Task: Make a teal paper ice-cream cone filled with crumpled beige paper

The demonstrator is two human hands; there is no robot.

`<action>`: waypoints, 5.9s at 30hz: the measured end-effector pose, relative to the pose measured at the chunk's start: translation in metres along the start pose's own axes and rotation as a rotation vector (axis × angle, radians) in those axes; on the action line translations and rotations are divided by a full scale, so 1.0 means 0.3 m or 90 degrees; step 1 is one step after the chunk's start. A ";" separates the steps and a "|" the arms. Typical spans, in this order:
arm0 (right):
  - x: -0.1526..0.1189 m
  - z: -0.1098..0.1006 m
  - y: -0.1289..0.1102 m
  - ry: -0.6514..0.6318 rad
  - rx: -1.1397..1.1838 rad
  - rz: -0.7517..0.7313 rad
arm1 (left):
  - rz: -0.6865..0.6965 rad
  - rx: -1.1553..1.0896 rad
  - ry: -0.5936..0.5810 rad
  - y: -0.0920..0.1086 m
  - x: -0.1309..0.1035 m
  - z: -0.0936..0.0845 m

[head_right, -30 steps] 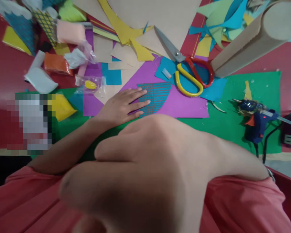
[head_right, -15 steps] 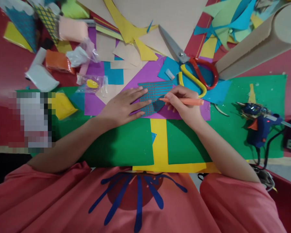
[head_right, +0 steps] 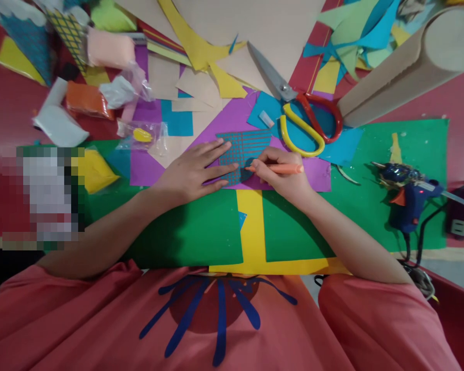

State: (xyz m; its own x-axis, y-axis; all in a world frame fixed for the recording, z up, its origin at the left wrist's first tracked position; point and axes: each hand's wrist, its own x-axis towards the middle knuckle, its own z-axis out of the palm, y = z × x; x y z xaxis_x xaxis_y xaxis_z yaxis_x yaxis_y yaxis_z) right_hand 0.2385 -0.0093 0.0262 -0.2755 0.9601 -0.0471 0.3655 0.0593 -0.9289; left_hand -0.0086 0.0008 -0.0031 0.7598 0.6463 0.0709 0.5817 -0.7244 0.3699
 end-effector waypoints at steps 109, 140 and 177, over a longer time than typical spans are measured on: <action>0.032 0.000 0.027 -0.016 -0.046 -0.059 | 0.032 0.067 -0.008 0.039 -0.006 -0.038; 0.019 -0.015 0.001 -0.133 -0.008 -0.023 | 0.021 0.050 -0.025 0.035 -0.006 -0.036; 0.021 -0.023 0.030 0.102 0.116 -0.072 | 0.097 0.058 -0.032 0.056 -0.014 -0.037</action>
State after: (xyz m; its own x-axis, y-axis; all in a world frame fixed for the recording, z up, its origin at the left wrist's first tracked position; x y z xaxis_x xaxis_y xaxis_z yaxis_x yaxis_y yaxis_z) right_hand 0.2463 -0.0008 0.0202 -0.1563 0.9821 0.1054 0.1700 0.1319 -0.9766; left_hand -0.0053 -0.0116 0.0132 0.8536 0.5159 0.0722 0.4805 -0.8333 0.2735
